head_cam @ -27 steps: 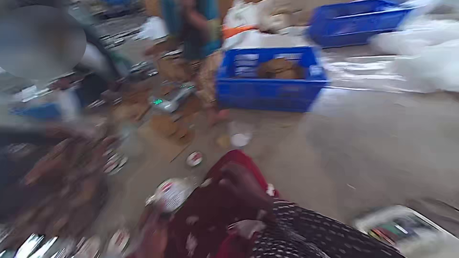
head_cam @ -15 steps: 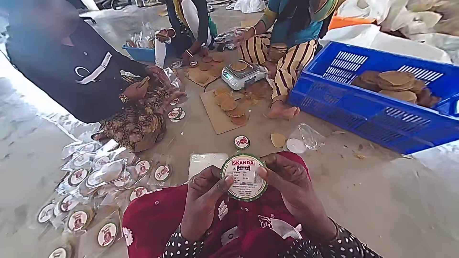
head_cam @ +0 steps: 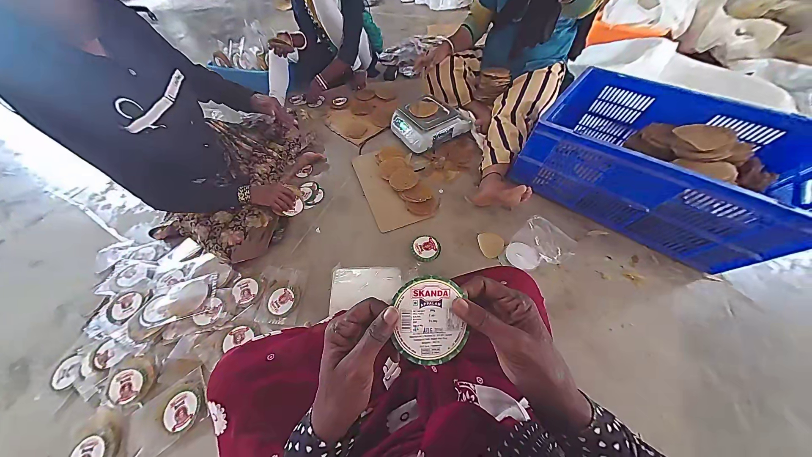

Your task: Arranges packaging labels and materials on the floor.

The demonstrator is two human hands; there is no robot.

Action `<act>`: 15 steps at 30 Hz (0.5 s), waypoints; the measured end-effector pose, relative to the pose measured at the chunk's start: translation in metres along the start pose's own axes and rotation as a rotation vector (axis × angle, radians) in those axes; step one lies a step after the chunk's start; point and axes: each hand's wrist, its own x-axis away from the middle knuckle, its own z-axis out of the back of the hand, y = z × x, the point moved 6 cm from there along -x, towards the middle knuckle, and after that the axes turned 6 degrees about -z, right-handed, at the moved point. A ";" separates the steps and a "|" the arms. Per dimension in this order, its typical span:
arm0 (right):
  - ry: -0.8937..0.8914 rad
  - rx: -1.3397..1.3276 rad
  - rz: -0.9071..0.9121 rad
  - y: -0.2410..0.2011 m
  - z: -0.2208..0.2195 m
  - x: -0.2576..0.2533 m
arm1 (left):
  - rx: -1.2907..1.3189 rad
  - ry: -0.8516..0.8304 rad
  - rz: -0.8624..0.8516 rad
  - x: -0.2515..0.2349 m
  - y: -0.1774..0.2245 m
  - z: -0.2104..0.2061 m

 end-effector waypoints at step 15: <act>0.091 0.151 -0.153 0.049 0.012 -0.017 | -0.087 0.072 0.238 -0.002 -0.049 0.025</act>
